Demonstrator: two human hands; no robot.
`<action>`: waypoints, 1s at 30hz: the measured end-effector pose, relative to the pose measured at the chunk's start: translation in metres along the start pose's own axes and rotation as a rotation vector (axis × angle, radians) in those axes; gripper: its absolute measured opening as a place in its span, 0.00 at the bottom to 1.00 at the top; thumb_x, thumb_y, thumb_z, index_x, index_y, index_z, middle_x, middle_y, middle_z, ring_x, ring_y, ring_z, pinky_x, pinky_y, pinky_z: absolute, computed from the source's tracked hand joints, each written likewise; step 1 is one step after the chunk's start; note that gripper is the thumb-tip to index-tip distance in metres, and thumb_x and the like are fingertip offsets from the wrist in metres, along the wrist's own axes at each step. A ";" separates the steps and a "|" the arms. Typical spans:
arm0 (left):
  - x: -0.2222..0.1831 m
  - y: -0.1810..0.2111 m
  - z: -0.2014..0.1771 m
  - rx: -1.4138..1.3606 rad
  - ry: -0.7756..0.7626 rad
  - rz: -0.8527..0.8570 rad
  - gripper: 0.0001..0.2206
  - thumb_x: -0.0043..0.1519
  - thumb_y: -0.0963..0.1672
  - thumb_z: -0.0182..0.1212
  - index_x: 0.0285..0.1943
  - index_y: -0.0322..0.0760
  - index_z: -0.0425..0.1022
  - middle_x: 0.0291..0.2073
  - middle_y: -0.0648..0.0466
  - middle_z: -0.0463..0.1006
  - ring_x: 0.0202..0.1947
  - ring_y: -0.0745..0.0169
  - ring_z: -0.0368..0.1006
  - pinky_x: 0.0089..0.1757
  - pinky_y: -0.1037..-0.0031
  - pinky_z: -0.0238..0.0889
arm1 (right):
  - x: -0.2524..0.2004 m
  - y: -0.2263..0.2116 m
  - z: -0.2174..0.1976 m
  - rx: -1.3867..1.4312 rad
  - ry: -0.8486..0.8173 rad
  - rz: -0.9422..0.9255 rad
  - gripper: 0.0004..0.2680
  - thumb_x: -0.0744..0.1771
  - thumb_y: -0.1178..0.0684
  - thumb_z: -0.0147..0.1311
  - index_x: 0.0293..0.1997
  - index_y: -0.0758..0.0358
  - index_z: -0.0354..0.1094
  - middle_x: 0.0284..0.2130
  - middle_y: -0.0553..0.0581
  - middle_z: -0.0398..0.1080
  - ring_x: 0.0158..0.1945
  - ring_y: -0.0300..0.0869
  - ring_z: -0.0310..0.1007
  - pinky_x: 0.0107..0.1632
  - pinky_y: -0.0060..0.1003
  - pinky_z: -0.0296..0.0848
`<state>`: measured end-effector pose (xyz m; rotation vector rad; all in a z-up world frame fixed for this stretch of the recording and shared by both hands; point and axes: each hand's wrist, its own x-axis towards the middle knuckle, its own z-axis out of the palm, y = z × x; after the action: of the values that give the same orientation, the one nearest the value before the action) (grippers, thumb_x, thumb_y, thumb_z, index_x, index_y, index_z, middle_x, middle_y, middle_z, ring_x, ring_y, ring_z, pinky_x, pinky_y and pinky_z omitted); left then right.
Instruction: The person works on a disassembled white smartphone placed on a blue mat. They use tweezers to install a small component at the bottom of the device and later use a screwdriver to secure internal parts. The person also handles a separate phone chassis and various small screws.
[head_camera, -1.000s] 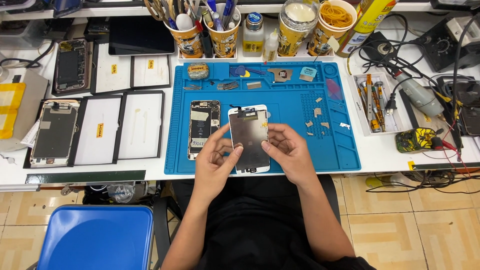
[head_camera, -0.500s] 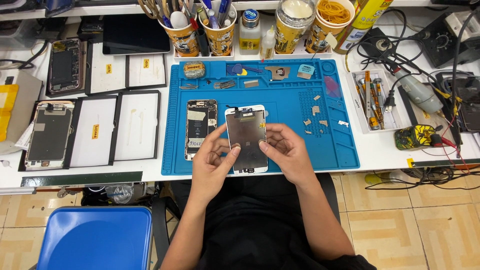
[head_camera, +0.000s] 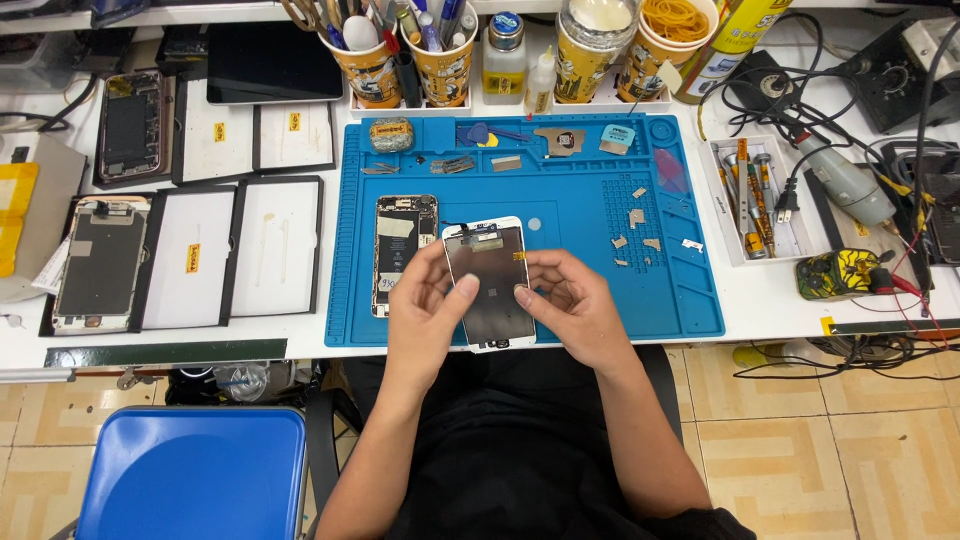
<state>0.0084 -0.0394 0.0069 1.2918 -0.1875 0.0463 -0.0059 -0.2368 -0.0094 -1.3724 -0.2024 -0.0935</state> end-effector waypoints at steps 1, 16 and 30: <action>0.004 0.010 0.005 -0.018 0.011 0.017 0.23 0.60 0.39 0.68 0.65 0.28 0.71 0.52 0.39 0.81 0.51 0.53 0.79 0.47 0.65 0.78 | 0.000 0.001 0.000 -0.014 -0.007 0.002 0.15 0.65 0.65 0.60 0.58 0.75 0.69 0.38 0.68 0.78 0.41 0.45 0.79 0.41 0.40 0.81; 0.020 0.046 0.031 0.022 0.118 -0.042 0.11 0.59 0.40 0.73 0.49 0.30 0.81 0.35 0.46 0.84 0.35 0.68 0.80 0.37 0.76 0.75 | -0.002 0.007 -0.007 -0.001 -0.039 0.005 0.15 0.65 0.66 0.59 0.58 0.75 0.68 0.37 0.68 0.78 0.40 0.44 0.77 0.38 0.39 0.83; 0.022 0.041 0.027 0.024 0.101 -0.053 0.14 0.58 0.40 0.73 0.52 0.29 0.80 0.36 0.41 0.83 0.36 0.56 0.83 0.36 0.68 0.77 | -0.001 0.010 -0.009 0.012 -0.038 -0.002 0.15 0.65 0.66 0.59 0.58 0.76 0.68 0.37 0.68 0.78 0.40 0.44 0.77 0.37 0.38 0.83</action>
<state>0.0216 -0.0556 0.0563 1.3144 -0.0667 0.0686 -0.0045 -0.2439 -0.0214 -1.3632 -0.2361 -0.0674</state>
